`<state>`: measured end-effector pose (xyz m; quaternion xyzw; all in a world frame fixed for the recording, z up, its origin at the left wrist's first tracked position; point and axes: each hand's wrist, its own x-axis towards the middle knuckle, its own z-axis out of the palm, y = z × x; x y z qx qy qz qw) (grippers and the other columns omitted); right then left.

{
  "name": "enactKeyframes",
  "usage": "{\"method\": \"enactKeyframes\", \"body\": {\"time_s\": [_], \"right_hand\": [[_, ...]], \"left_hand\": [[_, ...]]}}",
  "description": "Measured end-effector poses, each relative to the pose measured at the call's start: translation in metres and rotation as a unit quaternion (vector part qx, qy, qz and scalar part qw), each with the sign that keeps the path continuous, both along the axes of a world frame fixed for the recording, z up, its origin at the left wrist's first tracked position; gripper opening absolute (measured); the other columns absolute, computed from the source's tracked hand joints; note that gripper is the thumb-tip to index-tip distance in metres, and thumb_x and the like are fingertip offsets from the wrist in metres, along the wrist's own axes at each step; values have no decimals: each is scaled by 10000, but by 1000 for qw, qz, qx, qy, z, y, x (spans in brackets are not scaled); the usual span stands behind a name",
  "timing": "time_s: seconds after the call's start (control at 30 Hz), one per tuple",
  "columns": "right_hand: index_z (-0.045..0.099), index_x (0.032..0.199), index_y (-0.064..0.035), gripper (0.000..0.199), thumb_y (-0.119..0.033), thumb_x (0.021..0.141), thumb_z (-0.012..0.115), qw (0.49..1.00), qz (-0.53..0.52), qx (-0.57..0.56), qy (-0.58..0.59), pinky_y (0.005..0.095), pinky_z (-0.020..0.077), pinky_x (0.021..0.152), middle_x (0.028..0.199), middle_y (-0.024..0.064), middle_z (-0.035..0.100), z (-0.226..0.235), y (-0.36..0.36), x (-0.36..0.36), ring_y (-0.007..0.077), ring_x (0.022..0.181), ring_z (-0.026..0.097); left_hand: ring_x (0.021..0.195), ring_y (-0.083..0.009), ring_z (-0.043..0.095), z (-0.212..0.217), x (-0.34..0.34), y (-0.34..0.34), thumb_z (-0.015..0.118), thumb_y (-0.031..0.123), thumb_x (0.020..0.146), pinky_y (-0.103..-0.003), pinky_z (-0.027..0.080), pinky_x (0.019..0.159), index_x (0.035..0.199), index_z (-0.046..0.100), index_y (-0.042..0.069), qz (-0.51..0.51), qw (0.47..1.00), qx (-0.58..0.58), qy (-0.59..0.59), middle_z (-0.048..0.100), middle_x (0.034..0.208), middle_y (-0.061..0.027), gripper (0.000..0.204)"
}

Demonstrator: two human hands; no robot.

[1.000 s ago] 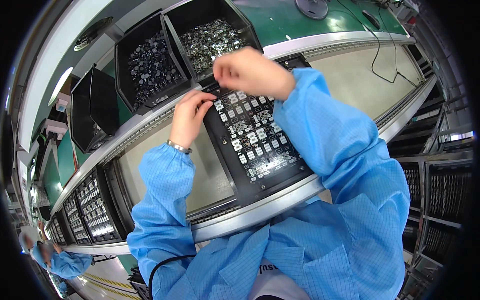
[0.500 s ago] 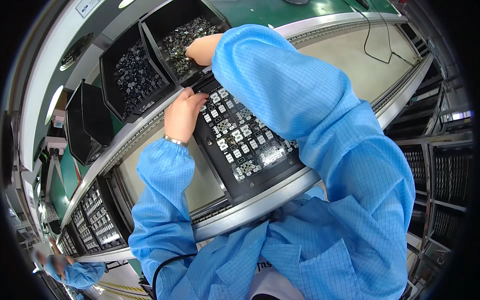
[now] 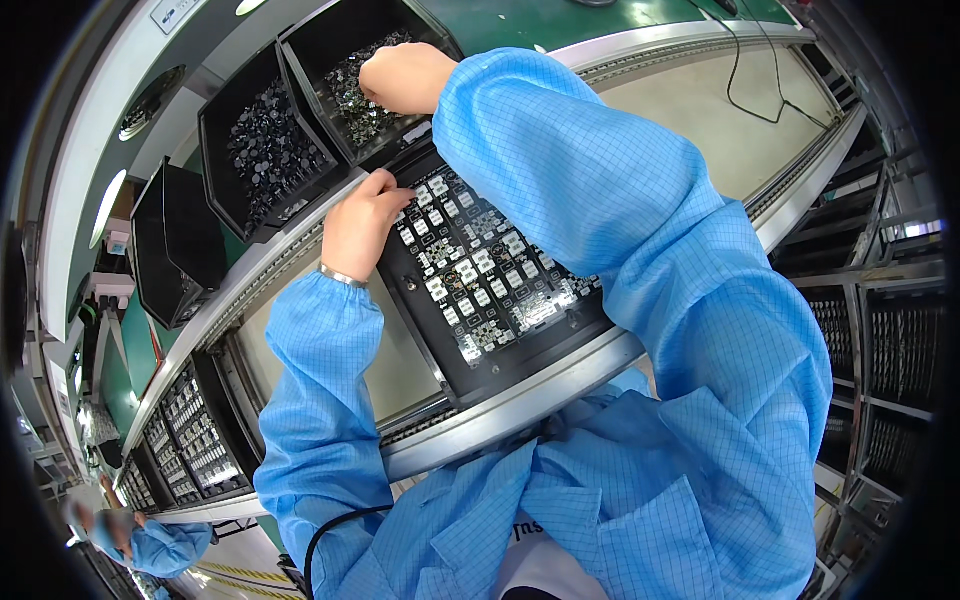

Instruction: Manually placing small electronic components into designated slots on printed circuit boards and managing board stacks.

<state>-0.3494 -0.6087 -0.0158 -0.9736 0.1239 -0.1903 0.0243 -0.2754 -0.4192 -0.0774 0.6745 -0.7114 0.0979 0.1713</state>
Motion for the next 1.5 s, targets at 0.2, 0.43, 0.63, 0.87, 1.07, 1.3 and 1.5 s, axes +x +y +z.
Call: {"method": "enactKeyframes", "body": {"time_s": [0.2, 0.43, 0.63, 0.87, 1.07, 1.3, 1.5], "right_hand": [[685, 867, -66, 123, -112, 795, 596, 999, 10, 18, -49, 376, 524, 697, 800, 113, 673, 9, -3, -7, 282, 771, 657], [654, 927, 14, 115, -69, 850, 636, 905, 119, 362, -189, 238, 506, 748, 848, 54, 667, 14, 24, -55, 109, 807, 625], [663, 888, -16, 77, -33, 820, 632, 889, 231, 396, 2, 303, 507, 696, 839, 86, 642, -35, 88, -94, 207, 779, 631], [636, 876, -28, 118, 25, 771, 630, 881, 217, 415, 69, 310, 501, 675, 839, 77, 613, -58, 111, -116, 226, 755, 613], [616, 851, -56, 169, 57, 730, 649, 886, 163, 435, 10, 281, 493, 674, 825, 46, 613, -64, 118, -124, 170, 755, 601], [580, 801, -60, 139, 43, 729, 638, 890, 161, 426, -15, 293, 482, 678, 790, 35, 591, -72, 120, -123, 187, 768, 574], [528, 782, -103, 184, -10, 688, 656, 913, 181, 364, -32, 357, 442, 682, 737, 35, 524, -77, 121, -129, 254, 751, 516]], "left_hand": [[789, -209, 617, -1, 1, 4, 553, 72, 752, -342, 516, 618, 916, 665, 119, -37, 999, -5, 1, 568, 907, -13, 204], [840, -272, 604, 21, -6, 13, 494, -35, 752, -381, 501, 716, 1005, 627, 87, 20, 980, -179, 88, 601, 884, -87, 310], [987, -346, 555, 37, 87, 1, 510, 17, 797, -407, 443, 878, 1029, 610, 22, 109, 981, -149, 61, 578, 1053, -171, 253], [924, -290, 626, 46, 97, -13, 660, 188, 782, -399, 507, 762, 905, 714, 122, 197, 978, 63, -17, 679, 902, -107, 149], [782, -276, 637, 43, 93, -18, 700, 190, 758, -396, 508, 691, 798, 694, 114, 192, 980, 2, -51, 676, 801, -86, 86], [708, -158, 569, 61, 63, 7, 651, 102, 805, -277, 450, 622, 869, 619, 53, 168, 943, -131, 254, 637, 753, -37, 86], [702, -65, 506, 36, 4, 49, 617, -22, 799, -200, 429, 645, 949, 652, 20, 33, 891, -70, 447, 624, 881, -3, 160]]}}
